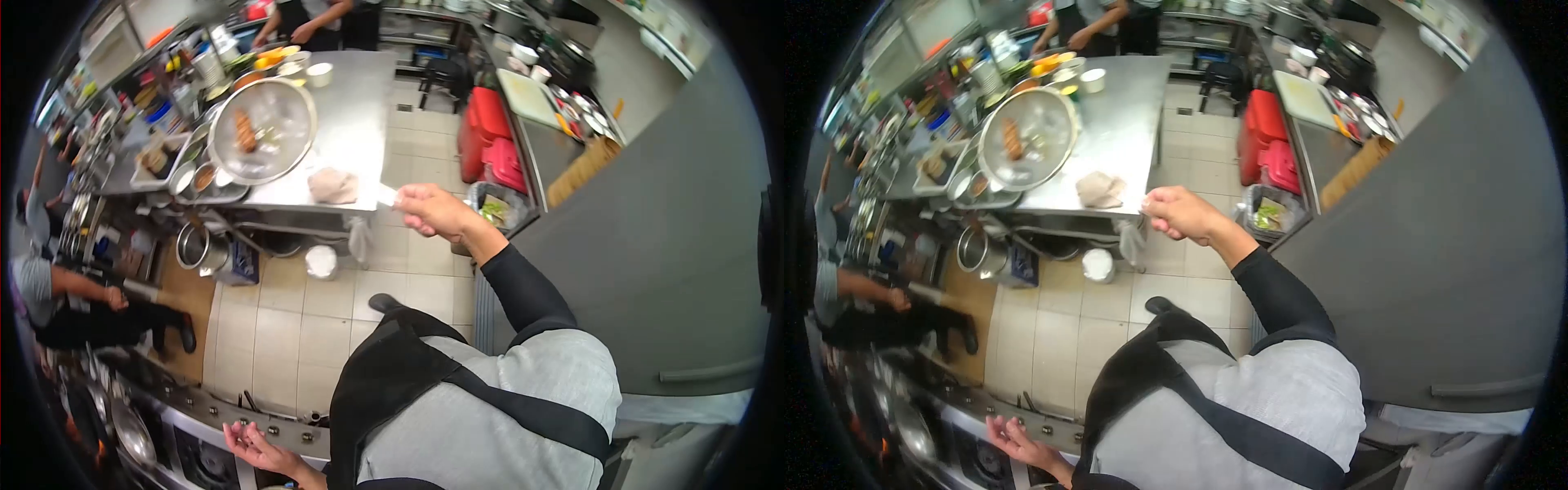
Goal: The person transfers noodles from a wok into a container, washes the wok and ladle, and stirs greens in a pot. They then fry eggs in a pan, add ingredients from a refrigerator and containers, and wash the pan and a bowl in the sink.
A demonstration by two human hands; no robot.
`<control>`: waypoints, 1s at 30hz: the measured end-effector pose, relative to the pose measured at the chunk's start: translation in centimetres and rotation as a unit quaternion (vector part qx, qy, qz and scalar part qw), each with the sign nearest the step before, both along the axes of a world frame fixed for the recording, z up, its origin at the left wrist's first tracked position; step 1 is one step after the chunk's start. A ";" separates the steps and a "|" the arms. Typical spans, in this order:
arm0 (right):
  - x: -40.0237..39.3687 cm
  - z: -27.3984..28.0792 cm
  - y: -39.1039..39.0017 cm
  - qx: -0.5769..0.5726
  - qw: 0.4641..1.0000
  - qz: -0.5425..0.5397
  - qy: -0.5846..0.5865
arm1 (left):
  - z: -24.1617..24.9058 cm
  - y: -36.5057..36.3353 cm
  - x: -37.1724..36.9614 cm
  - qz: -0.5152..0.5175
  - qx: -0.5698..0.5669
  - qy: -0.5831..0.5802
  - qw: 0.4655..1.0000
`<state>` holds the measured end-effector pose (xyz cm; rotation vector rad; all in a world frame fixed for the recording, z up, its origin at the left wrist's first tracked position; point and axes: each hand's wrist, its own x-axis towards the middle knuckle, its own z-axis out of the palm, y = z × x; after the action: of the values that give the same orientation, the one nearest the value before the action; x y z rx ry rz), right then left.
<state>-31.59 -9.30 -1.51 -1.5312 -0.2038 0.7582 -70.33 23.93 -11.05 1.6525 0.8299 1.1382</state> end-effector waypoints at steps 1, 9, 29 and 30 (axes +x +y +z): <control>0.9 -0.4 -2.6 0.017 0.997 -0.066 0.021 | 0.4 -0.6 1.8 -0.042 -0.015 0.007 0.999; 18.1 -11.0 -23.0 0.161 0.928 -0.331 0.053 | -3.1 -9.5 15.5 -0.176 -0.104 0.091 0.975; 42.4 -21.5 -48.4 0.480 0.771 -0.390 0.151 | -7.9 -25.2 29.7 -0.160 -0.095 0.305 0.934; 42.1 -21.5 -47.8 0.482 0.785 -0.366 0.135 | -7.8 -25.3 30.1 -0.164 -0.090 0.291 0.938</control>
<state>10.50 -57.07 -23.00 -0.4091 0.2088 0.1440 -40.27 -1.40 -18.85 1.9064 0.9400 0.3240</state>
